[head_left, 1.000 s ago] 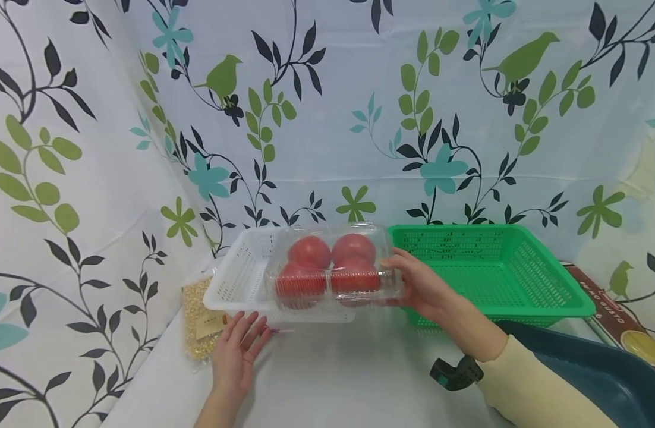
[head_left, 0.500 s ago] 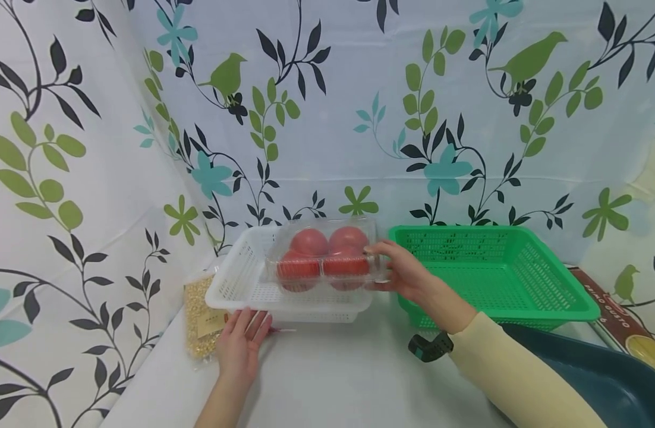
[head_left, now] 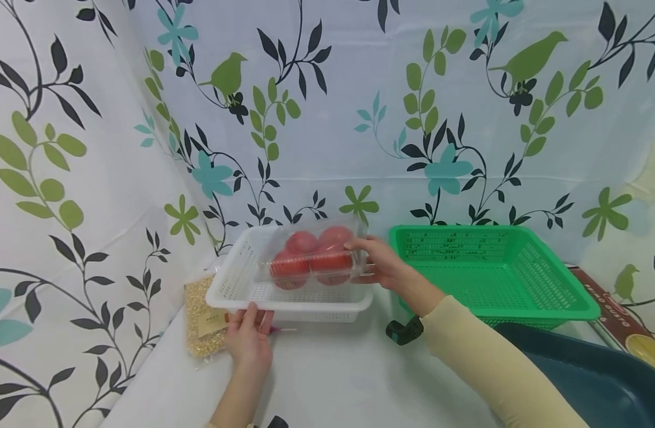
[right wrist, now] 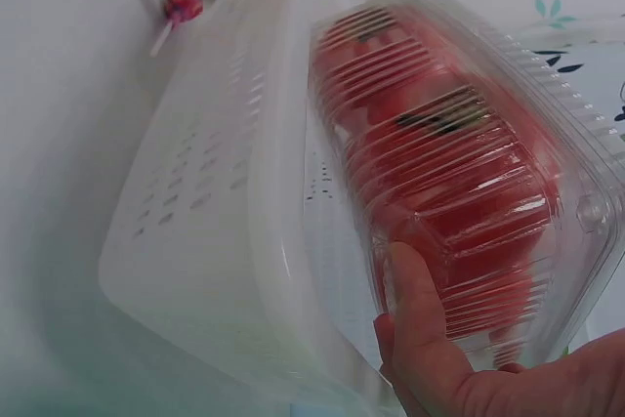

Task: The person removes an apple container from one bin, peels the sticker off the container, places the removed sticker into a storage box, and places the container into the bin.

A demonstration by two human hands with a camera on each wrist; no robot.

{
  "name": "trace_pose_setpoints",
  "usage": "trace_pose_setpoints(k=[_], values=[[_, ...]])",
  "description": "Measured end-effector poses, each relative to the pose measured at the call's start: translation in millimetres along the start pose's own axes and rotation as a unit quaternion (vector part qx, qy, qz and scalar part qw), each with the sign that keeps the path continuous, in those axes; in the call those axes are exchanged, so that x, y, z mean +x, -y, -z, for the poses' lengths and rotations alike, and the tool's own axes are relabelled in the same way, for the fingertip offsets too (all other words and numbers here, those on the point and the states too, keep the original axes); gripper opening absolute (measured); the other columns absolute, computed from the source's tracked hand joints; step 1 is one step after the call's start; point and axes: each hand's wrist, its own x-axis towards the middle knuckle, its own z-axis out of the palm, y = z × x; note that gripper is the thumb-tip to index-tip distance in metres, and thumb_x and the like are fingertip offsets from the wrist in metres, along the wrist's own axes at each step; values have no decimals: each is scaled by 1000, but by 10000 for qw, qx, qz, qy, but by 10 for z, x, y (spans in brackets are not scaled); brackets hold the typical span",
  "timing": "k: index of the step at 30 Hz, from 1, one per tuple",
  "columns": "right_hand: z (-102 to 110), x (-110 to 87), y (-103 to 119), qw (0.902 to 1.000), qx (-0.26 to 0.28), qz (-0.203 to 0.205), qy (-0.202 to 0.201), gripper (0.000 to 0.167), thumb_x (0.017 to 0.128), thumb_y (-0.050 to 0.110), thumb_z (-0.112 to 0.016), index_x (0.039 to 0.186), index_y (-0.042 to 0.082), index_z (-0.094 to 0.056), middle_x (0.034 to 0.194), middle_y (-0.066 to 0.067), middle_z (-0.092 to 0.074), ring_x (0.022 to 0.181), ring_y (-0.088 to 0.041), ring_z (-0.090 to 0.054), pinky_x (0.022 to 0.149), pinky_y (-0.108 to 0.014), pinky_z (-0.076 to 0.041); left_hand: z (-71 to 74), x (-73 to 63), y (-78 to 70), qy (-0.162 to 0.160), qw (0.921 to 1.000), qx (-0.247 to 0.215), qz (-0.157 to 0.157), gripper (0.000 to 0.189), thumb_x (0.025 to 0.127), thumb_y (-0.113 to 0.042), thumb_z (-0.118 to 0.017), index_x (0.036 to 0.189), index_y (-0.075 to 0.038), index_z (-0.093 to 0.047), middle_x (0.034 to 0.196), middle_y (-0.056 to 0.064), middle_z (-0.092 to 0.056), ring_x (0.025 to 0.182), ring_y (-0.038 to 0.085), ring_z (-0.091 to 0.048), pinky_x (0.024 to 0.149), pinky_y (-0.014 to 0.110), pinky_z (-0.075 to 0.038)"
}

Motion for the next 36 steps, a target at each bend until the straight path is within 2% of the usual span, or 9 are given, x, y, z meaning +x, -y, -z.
trace_pose_setpoints(k=[8,16,24,31,36], values=[[-124,139,15,9999,-119,63,-23,71,90,32,-70,149,9,-37,135,-20,-54,117,-42,-58,90,-51,-56,-27,6,53,21,9989,-437,-172,21,100,-5,-61,116,-1,-48,101,7,-61,84,15,-67,80,33,-60],[-251,265,-88,9997,-223,34,-50,71,88,34,-71,146,9,-38,131,-20,-55,111,-42,-60,85,-49,-58,-9,8,85,45,9992,-390,-103,26,102,-5,-59,124,-1,-46,114,9,-55,86,15,-67,82,33,-59],[-393,381,-134,9999,-48,121,-105,68,88,30,-69,145,7,-40,135,-19,-52,114,-44,-57,90,-55,-55,-12,8,65,81,9990,-430,-88,21,101,-5,-59,120,-3,-49,111,7,-59,93,18,-68,85,34,-58],[-441,452,-182,9993,-33,60,-368,72,87,30,-72,147,7,-38,138,-19,-51,118,-45,-56,91,-56,-54,-30,5,78,175,9987,-463,-129,25,102,-4,-58,125,-2,-48,114,8,-56,92,18,-67,85,35,-58],[-472,494,-244,9989,38,-42,-473,71,87,27,-72,145,6,-39,141,-19,-48,120,-47,-53,90,-58,-54,-1,15,82,88,9992,-341,-183,23,102,-6,-59,123,-3,-50,113,8,-57,90,16,-67,85,34,-58]])
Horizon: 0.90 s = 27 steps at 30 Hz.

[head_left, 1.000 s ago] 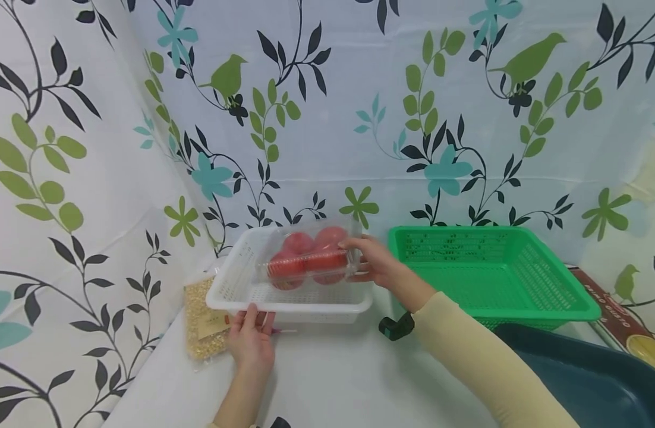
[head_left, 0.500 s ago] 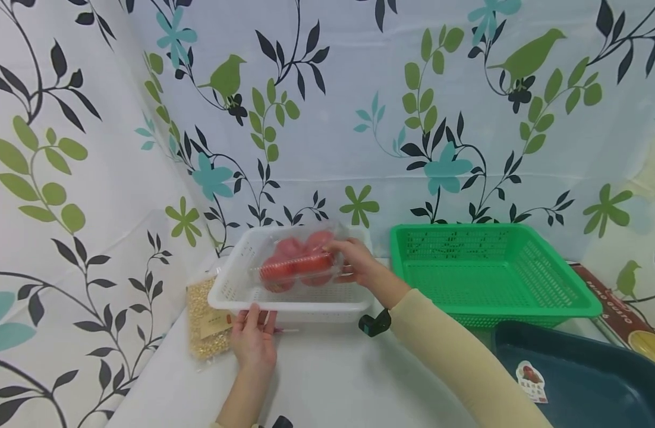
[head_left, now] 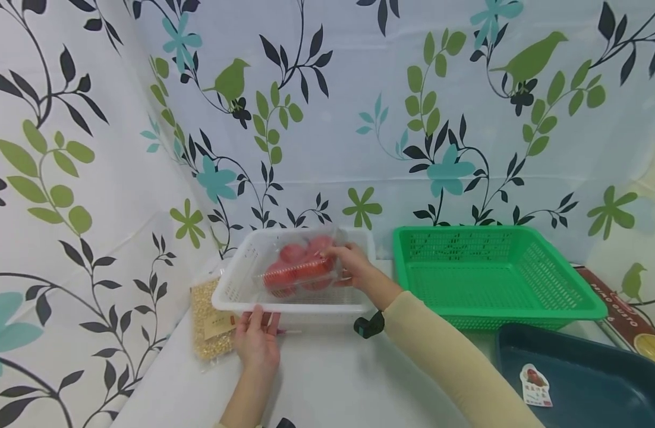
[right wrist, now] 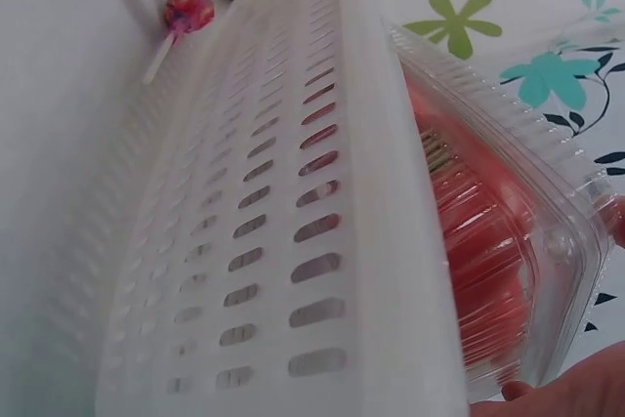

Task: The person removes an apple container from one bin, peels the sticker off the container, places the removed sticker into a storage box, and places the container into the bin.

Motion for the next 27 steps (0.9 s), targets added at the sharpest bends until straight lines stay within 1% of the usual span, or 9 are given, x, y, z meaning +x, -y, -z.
trace_pose_setpoints(k=[6,13,15,17,19,21,23,25,27], values=[[-6,7,-15,9999,-27,-101,-12,60,87,27,-74,136,4,-48,137,-18,-52,121,-45,-54,91,-59,-53,15,2,1,118,9999,-104,51,14,103,-4,-56,116,-1,-51,104,7,-62,85,16,-67,83,34,-59],[-8,-10,9,9990,-447,-61,-57,66,87,28,-75,137,-4,-45,143,-23,-46,128,-48,-46,92,-59,-53,19,25,-3,261,9990,-322,155,16,103,-4,-55,118,-2,-49,107,6,-61,89,17,-68,85,34,-59],[-9,-9,4,9987,-499,-113,-69,69,86,27,-76,138,-4,-43,146,-22,-42,131,-46,-43,95,-60,-51,24,23,-3,233,9990,-333,179,17,103,-4,-56,118,-2,-48,106,6,-61,89,17,-68,84,33,-59],[-3,4,-3,9983,-536,-191,-77,67,86,25,-77,136,-3,-43,146,-20,-42,130,-42,-43,96,-59,-50,25,20,-5,215,9990,-345,171,18,102,-4,-57,117,-1,-48,104,6,-61,88,17,-68,83,33,-59],[3,7,-3,9977,-607,-290,-126,63,86,26,-78,132,-1,-45,140,-16,-47,124,-36,-48,93,-51,-52,28,18,-7,187,9992,-308,169,18,102,-5,-58,117,-2,-49,105,6,-61,89,17,-67,84,33,-59],[17,16,2,9967,-707,-353,-157,53,86,26,-78,124,2,-50,127,-12,-53,110,-28,-53,83,-39,-53,26,17,-10,186,9992,-294,174,18,102,-6,-59,116,-2,-50,107,6,-60,90,17,-67,86,33,-58],[36,31,17,9965,-730,-394,-117,42,86,26,-78,114,4,-54,113,-8,-55,94,-22,-53,71,-30,-49,24,18,-14,184,9992,-291,202,17,102,-6,-59,116,-3,-50,109,6,-60,91,17,-67,88,34,-57],[58,36,42,9971,-633,-425,-4,34,87,23,-77,107,5,-56,104,-6,-54,84,-19,-50,65,-25,-47,22,17,-18,179,9990,-314,249,16,102,-6,-58,115,-4,-49,110,6,-58,90,17,-66,88,33,-57],[87,39,62,9978,-426,-485,147,30,87,20,-75,106,5,-56,101,-7,-53,80,-18,-50,64,-25,-48,24,18,-19,190,9988,-346,288,15,102,-5,-57,114,-4,-48,110,6,-58,89,17,-66,88,33,-57]])
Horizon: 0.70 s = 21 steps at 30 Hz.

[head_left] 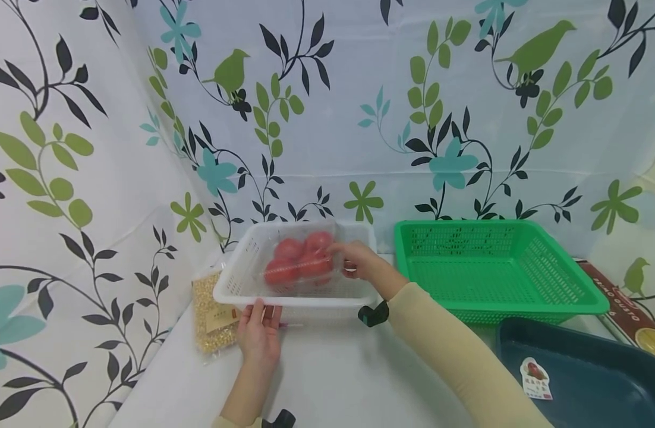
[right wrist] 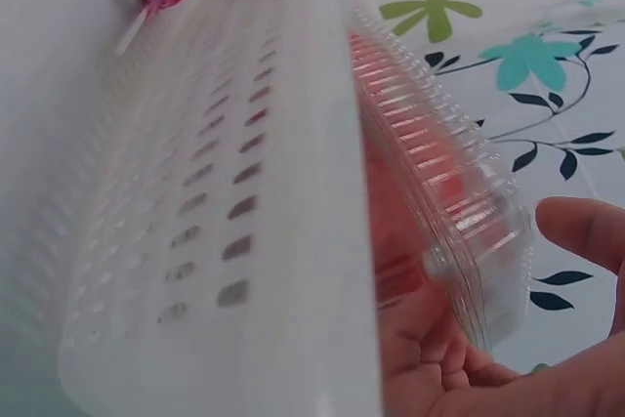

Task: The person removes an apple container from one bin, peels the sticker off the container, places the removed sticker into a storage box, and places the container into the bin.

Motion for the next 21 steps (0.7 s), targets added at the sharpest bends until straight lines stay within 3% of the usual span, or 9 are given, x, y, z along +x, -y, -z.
trace_pose_setpoints(k=[6,10,21], values=[[44,-27,63,9979,306,-412,399,41,90,24,-70,121,2,-53,112,-13,-56,96,-24,-57,81,-34,-55,-8,7,6,7,10000,-68,-18,10,102,-2,-56,106,-3,-47,105,6,-58,83,16,-66,84,32,-59],[3,-49,75,9954,423,-548,669,53,93,25,-68,133,-3,-46,123,-18,-55,111,-31,-57,96,-43,-53,1,4,-5,-47,9999,-96,0,11,101,-3,-58,105,-4,-48,106,6,-57,83,16,-65,83,32,-59],[-11,-30,75,9937,584,-465,842,67,98,28,-61,145,-9,-32,137,-27,-48,124,-39,-52,100,-51,-50,-11,8,-8,-110,9999,-10,34,13,102,-6,-59,106,-4,-47,107,7,-56,84,16,-64,85,32,-59]])
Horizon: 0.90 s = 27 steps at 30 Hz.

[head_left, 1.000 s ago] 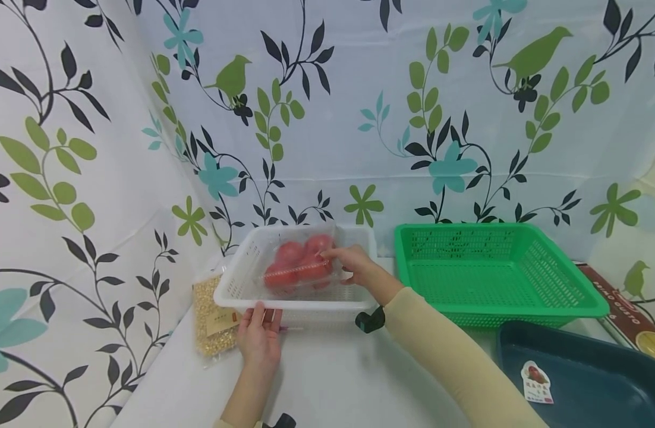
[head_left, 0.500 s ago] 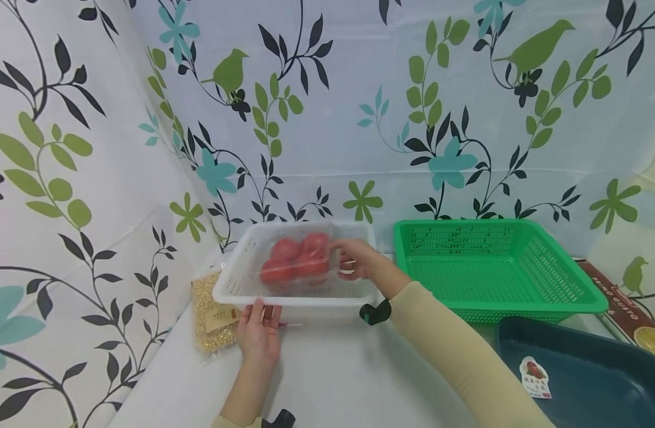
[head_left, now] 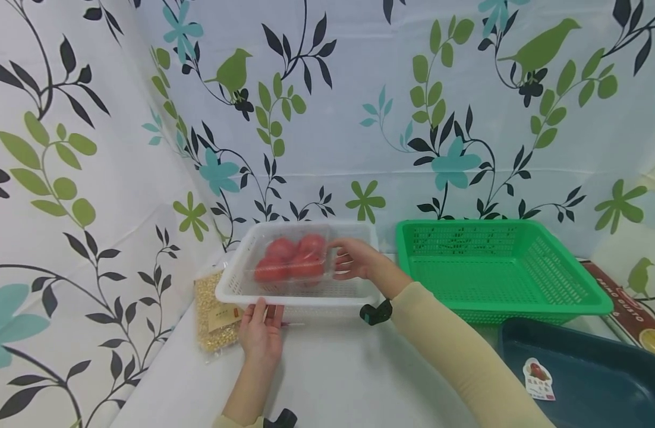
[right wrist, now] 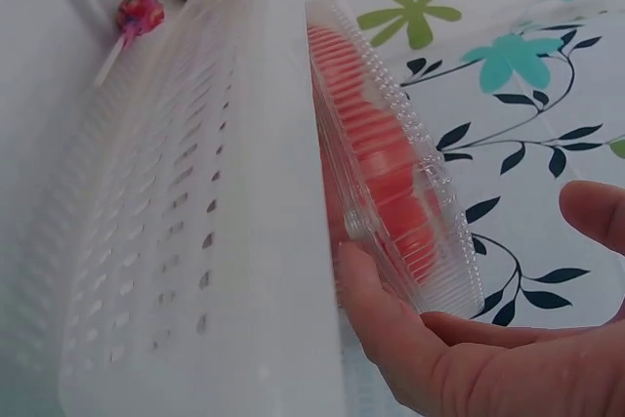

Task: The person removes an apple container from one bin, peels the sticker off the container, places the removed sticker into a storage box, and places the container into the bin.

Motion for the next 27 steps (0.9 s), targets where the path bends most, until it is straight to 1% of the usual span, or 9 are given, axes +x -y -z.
trace_pose_setpoints(k=[6,10,13,18,22,27], values=[[69,28,-16,9999,11,-107,-3,68,101,31,-57,148,-9,-29,143,-34,-42,129,-46,-49,103,-57,-46,-7,3,15,-27,10000,-58,-32,12,101,-4,-59,104,-4,-47,103,7,-57,81,16,-65,84,32,-59],[102,35,-48,9998,-54,-167,74,69,102,33,-54,150,-9,-27,143,-39,-40,129,-50,-47,102,-58,-46,0,-2,24,-11,10000,-7,-47,13,101,-5,-59,105,-4,-47,106,7,-58,83,16,-65,86,32,-58],[117,42,-59,9998,4,-143,144,70,102,32,-54,151,-9,-25,142,-42,-39,129,-52,-46,102,-59,-46,-1,0,26,0,10000,16,-66,12,101,-5,-59,104,-4,-47,106,6,-58,83,16,-65,86,32,-58],[140,58,-49,9992,224,-103,307,73,102,32,-53,153,-9,-19,145,-42,-34,131,-54,-43,102,-61,-44,-8,3,12,-22,10000,-8,-7,15,100,-5,-62,105,-4,-47,107,6,-56,83,15,-64,86,31,-58],[158,66,-49,9989,244,-133,381,73,104,33,-51,154,-8,-16,148,-42,-30,134,-54,-39,103,-61,-43,-9,0,3,-11,10000,-26,66,19,99,-6,-64,108,-4,-47,110,7,-55,84,16,-65,86,32,-58],[193,61,-35,9993,241,4,287,71,105,32,-51,155,-6,-18,152,-38,-28,137,-53,-36,103,-60,-43,-5,-7,0,-48,9999,31,94,17,100,-7,-63,109,-5,-48,110,7,-57,86,16,-66,88,32,-57]])
